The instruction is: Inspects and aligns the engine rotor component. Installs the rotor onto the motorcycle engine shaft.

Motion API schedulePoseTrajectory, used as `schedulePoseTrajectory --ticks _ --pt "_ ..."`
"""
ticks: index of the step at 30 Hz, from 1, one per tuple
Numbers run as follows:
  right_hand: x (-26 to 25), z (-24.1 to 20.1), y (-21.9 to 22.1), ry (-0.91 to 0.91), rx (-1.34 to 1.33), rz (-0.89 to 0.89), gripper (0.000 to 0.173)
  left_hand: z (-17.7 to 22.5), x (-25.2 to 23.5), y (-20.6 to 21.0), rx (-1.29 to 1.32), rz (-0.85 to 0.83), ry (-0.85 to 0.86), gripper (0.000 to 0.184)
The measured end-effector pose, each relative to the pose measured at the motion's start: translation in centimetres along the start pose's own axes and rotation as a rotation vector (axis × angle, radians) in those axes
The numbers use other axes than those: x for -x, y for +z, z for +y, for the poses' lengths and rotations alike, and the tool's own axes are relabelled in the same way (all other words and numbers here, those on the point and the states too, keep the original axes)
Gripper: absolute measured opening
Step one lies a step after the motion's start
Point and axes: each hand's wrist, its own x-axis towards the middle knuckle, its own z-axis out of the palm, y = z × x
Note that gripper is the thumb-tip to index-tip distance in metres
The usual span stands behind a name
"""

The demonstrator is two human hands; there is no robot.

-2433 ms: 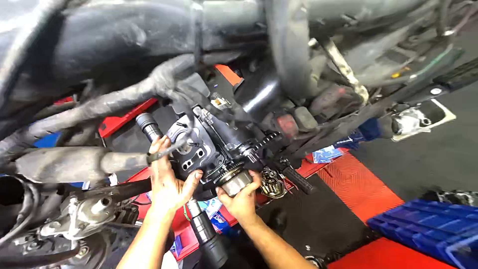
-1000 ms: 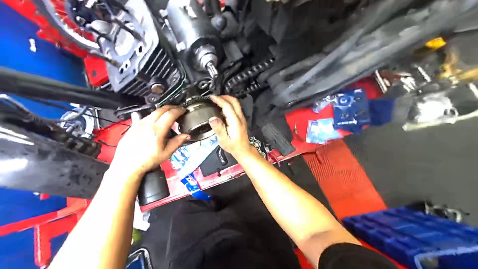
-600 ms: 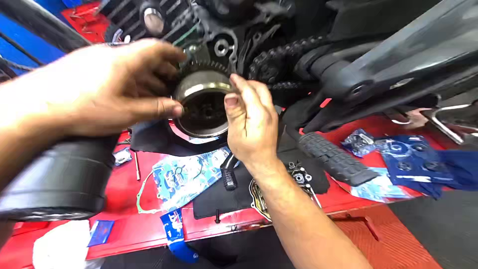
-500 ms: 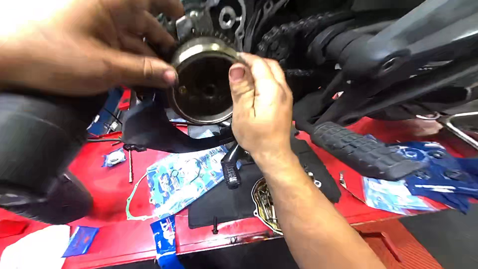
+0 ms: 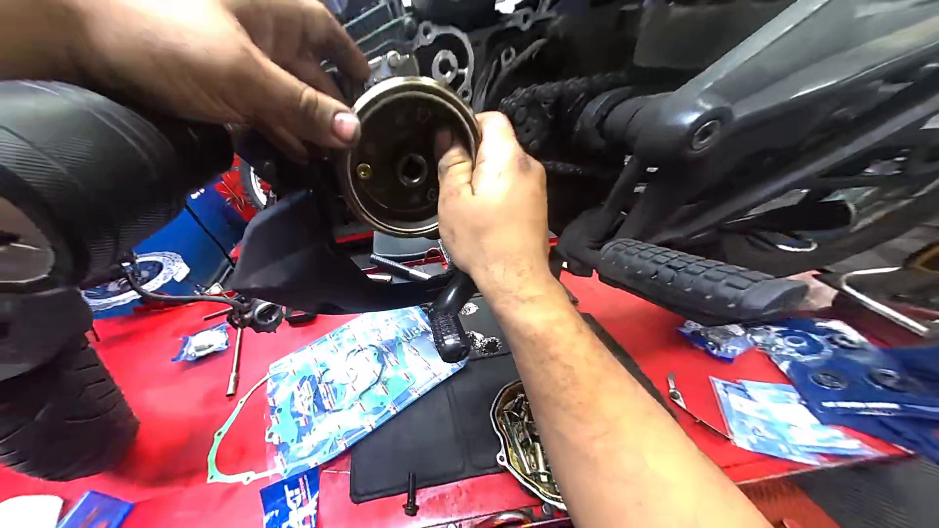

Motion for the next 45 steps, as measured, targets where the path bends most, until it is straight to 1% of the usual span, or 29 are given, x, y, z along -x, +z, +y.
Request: schedulePoseTrajectory --ticks 2,6,9,12,15,19,23,25,26,27,28,29,30,31,32,33,34,36,38,40,42,45 --pt "0.0 -0.4 -0.1 0.051 0.041 -0.013 0.021 0.9 0.1 0.2 0.002 -0.025 -0.051 0.057" --pt "0.1 -0.9 0.1 0.067 0.061 0.019 0.024 3.3 0.1 0.4 -0.100 -0.024 -0.190 0.052" --pt "0.4 -0.8 0.9 0.040 0.033 0.091 0.027 4.5 0.2 0.4 -0.210 -0.025 -0.241 0.050" --pt "0.2 -0.8 0.7 0.026 0.033 0.093 0.029 4.5 -0.1 0.0 -0.295 -0.035 -0.213 0.052" --pt "0.6 -1.2 0.3 0.045 0.072 0.052 0.030 4.5 0.1 0.1 -0.270 -0.052 -0.211 0.055" --pt "1.1 -1.6 -0.2 0.060 0.130 0.037 0.030 4.8 0.1 -0.1 -0.325 -0.033 -0.232 0.062" --pt "1.5 -0.3 0.7 0.011 0.048 0.092 0.031 3.8 0.2 -0.3 -0.371 -0.067 -0.218 0.062" --pt "2.5 0.6 -0.7 -0.038 -0.021 0.073 0.038 3.4 0.0 -0.1 -0.386 -0.055 -0.214 0.062" --pt "3.2 1.0 -1.7 -0.058 -0.049 0.089 0.045 3.1 -0.1 -0.2 -0.383 -0.045 -0.208 0.063" --pt "4.0 1.4 -2.9 -0.071 -0.056 0.123 0.047 3.0 -0.2 -0.3 -0.376 -0.035 -0.198 0.063" --pt "4.9 1.9 -3.8 -0.078 -0.023 0.168 0.044 2.8 -0.3 -0.4 -0.368 -0.034 -0.195 0.063" --pt "5.8 2.5 -4.5 -0.077 0.065 0.189 0.038 2.7 -0.3 -0.4 -0.365 -0.033 -0.196 0.064" --pt "6.6 3.0 -5.0 -0.076 0.204 0.139 0.035 2.8 -0.2 -0.4 -0.362 -0.034 -0.203 0.064" --pt "7.0 3.3 -5.3 -0.076 0.346 0.041 0.040 2.9 -0.2 -0.4 -0.359 -0.039 -0.208 0.064" --pt "7.0 3.2 -5.3 -0.077 0.475 -0.056 0.050 3.0 -0.2 -0.4 -0.354 -0.041 -0.210 0.063" --pt "6.6 2.9 -5.1 -0.082 0.592 -0.121 0.056 3.1 -0.2 -0.4 -0.349 -0.042 -0.208 0.061" --pt "5.9 2.4 -4.9 -0.093 0.690 -0.156 0.056 3.2 -0.2 -0.4 -0.342 -0.043 -0.204 0.060" --pt "4.3 1.7 -4.6 -0.118 0.814 -0.209 0.047 3.1 -0.2 -0.4 -0.353 -0.037 -0.186 0.061" --pt "2.7 1.8 -4.3 -0.169 0.936 -0.250 0.029 3.1 -0.2 -0.4 -0.378 -0.032 -0.187 0.062" --pt "1.5 1.8 -4.2 -0.157 1.045 -0.392 0.016 3.2 -0.1 -0.3 -0.375 -0.035 -0.194 0.063" --pt "0.5 1.5 -4.5 -0.137 1.104 -0.520 0.014 3.5 0.1 -0.3 -0.382 -0.032 -0.197 0.062" --pt "-0.7 0.3 -5.3 -0.037 1.071 -0.658 0.017 3.8 0.2 -0.4 -0.393 -0.045 -0.210 0.061"
